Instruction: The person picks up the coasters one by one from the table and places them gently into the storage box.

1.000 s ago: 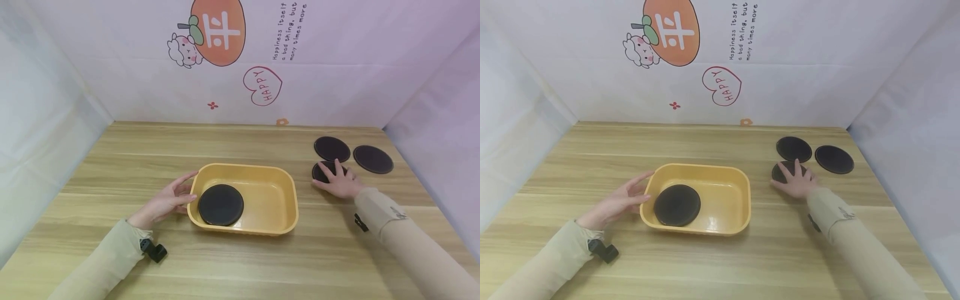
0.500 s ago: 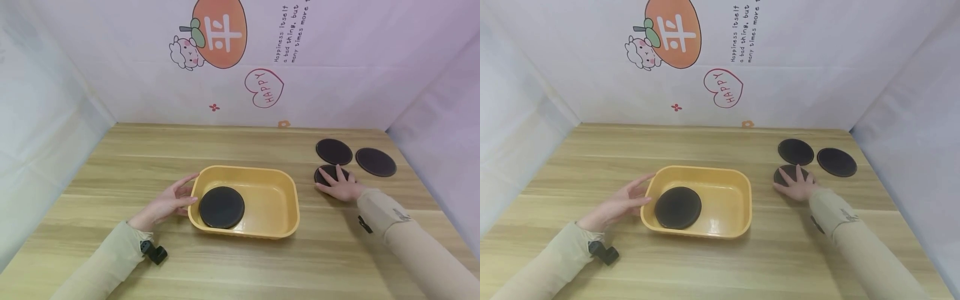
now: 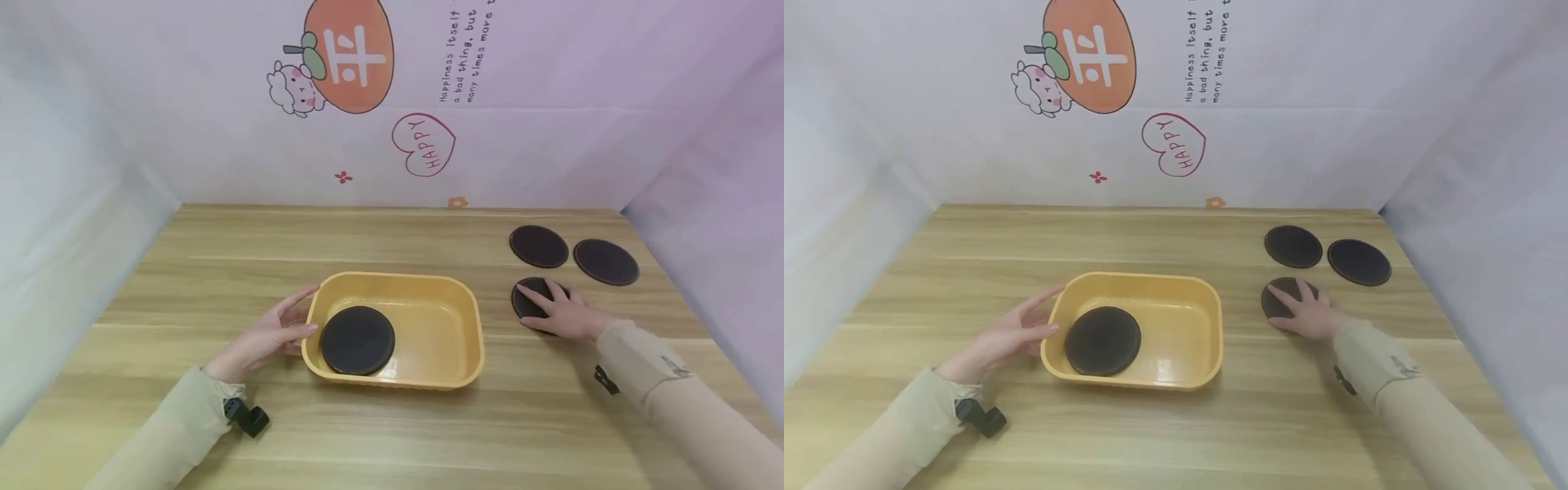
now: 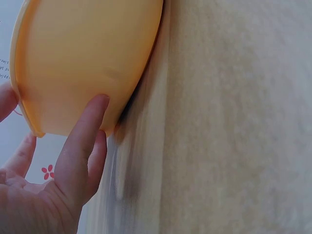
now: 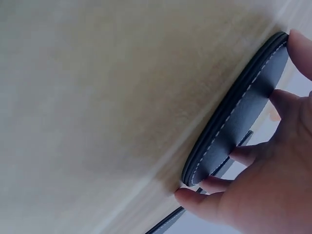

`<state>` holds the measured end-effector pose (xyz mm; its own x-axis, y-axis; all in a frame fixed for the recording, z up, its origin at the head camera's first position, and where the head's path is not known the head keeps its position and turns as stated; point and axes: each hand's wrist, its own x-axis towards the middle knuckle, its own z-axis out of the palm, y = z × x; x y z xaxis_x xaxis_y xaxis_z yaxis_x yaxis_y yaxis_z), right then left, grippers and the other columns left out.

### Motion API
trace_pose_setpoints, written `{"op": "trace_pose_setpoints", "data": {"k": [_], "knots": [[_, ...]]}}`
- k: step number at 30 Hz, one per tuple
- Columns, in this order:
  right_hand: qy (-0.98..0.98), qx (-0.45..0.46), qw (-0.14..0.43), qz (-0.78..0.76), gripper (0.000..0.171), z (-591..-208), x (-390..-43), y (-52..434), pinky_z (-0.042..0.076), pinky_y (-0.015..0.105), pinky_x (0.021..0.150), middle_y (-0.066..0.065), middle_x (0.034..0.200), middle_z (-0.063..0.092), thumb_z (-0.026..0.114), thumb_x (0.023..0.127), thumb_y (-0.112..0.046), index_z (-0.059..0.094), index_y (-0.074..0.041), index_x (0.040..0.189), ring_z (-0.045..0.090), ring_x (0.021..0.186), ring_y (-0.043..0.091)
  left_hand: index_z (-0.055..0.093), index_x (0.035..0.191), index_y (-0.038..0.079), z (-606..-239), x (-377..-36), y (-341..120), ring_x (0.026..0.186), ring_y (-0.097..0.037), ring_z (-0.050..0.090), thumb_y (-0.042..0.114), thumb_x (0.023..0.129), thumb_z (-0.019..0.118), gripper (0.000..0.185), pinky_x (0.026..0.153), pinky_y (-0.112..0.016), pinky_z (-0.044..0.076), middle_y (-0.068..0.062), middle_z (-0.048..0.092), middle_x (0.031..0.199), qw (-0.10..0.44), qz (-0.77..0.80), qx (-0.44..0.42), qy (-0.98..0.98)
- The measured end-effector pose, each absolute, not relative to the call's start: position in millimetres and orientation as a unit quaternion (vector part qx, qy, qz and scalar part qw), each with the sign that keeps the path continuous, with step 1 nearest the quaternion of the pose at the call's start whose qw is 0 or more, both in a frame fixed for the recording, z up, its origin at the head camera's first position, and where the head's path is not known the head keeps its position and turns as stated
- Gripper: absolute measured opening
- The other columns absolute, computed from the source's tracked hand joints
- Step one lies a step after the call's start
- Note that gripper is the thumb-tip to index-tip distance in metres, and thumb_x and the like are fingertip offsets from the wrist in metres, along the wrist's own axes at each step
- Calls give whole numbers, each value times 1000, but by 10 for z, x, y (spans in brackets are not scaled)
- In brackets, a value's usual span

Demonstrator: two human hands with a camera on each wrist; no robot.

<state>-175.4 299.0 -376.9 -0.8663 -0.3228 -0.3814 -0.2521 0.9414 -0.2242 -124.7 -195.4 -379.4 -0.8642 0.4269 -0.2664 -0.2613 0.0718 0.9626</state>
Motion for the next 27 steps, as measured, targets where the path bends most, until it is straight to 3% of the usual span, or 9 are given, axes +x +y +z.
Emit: {"op": "trace_pose_setpoints", "data": {"k": [7, 13, 19, 27], "knots": [[969, -163, 162, -89, 80, -3791, -1679, 2974, 33, 79, 81, 36, 143, 16, 56, 85, -62, 30, -17, 146, 25, 110, 73, 13, 153, 15, -3812, -1229, -1997, 109, -26, 57, 11, 90, 63, 80, 81, -44, 56, -33, 25, 146, 250, 677, 51, 690], [974, -147, 139, -104, 92, -3763, -1639, 3013, 42, 65, 71, 38, 134, 28, 70, 71, -63, 40, -13, 142, 33, 100, 59, 12, 153, 14, -3813, -1248, -1951, 108, -25, 58, 9, 90, 62, 80, 81, -43, 56, -34, 26, 145, 254, 683, 60, 683], [975, -142, 123, -120, 92, -3735, -1648, 3046, 45, 63, 76, 40, 119, 42, 81, 64, -52, 48, -4, 135, 42, 101, 58, 12, 153, 14, -3813, -1248, -1950, 109, -25, 57, 11, 90, 63, 81, 82, -44, 55, -33, 26, 145, 258, 684, 63, 679], [959, -148, 151, -188, 79, -3688, -1665, 3152, 44, 61, 89, 39, 122, 51, 85, 66, -27, 50, 12, 125, 48, 110, 55, 10, 153, 14, -3821, -1256, -1971, 112, -28, 56, 11, 90, 63, 82, 81, -44, 56, -34, 24, 146, 259, 690, 71, 672]]}}
